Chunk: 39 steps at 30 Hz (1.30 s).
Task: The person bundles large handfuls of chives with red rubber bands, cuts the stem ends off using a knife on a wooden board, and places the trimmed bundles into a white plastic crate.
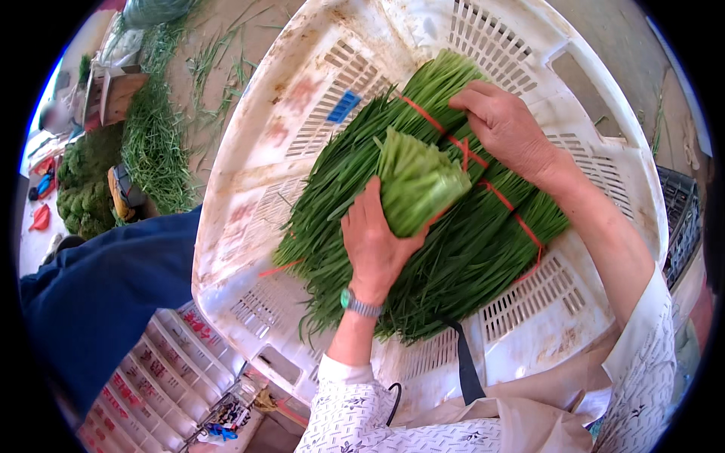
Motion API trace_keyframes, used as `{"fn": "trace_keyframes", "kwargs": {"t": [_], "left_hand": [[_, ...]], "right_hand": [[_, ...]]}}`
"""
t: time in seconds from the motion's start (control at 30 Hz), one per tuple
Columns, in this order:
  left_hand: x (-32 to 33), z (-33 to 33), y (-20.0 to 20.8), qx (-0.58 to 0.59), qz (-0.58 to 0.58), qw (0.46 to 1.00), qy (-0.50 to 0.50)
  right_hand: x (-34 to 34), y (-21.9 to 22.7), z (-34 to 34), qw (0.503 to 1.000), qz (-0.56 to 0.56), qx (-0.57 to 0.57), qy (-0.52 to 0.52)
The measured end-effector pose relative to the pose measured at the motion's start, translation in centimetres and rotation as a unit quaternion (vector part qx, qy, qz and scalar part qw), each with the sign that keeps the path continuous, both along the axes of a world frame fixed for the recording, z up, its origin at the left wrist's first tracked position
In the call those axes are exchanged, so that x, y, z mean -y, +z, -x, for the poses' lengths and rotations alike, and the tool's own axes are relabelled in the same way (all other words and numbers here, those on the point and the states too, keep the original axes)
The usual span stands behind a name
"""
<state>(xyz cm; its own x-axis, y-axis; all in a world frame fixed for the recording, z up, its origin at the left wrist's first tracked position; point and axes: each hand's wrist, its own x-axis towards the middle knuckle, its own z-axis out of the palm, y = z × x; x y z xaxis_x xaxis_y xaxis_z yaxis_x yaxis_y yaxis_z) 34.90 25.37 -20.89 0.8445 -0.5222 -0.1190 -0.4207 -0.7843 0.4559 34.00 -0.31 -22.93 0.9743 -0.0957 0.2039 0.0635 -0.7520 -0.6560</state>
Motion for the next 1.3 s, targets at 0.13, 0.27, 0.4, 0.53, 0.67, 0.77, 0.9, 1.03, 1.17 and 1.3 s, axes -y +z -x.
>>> {"fn": "trace_keyframes", "kwargs": {"t": [0.13,0.27,0.4,0.53,0.67,0.77,0.9,1.03,1.17,1.3], "left_hand": [[-1.6,2.8,0.5,0.037,0.055,0.994,-0.086],[-1.7,3.6,1.2,0.019,0.077,0.990,-0.118],[-3.2,2.0,2.8,-0.008,0.097,0.993,-0.071],[-5.4,-0.7,7.2,0.003,0.090,0.994,0.070],[-6.5,-2.2,11.0,0.006,0.106,0.980,0.170],[-7.1,-2.7,13.3,0.067,0.059,0.975,0.203],[-7.7,-2.5,14.3,0.147,0.019,0.974,0.170],[-8.8,-2.0,14.3,0.151,-0.001,0.964,0.217],[-8.0,-1.8,14.5,0.206,-0.004,0.954,0.220],[-8.5,-2.7,14.4,0.202,-0.103,0.961,0.159]], "right_hand": [[-1.0,-1.8,-3.5,0.998,0.008,0.066,0.022],[-2.8,-2.8,-7.5,0.994,0.070,-0.006,0.078],[-2.9,-5.3,-7.6,0.970,0.193,-0.120,0.090],[-4.0,-4.2,-9.6,0.950,0.173,-0.242,0.095],[-4.6,-4.1,-8.4,0.960,0.195,-0.192,0.054],[-4.4,-5.2,-6.7,0.962,0.204,-0.165,0.074],[-3.9,-4.8,-5.1,0.959,0.231,-0.155,0.059],[-5.8,-2.7,-8.0,0.902,0.264,-0.320,0.119],[-7.6,-4.7,-7.2,0.905,0.321,-0.267,0.084],[-6.8,-7.0,-6.2,0.961,0.272,0.049,0.026]]}}
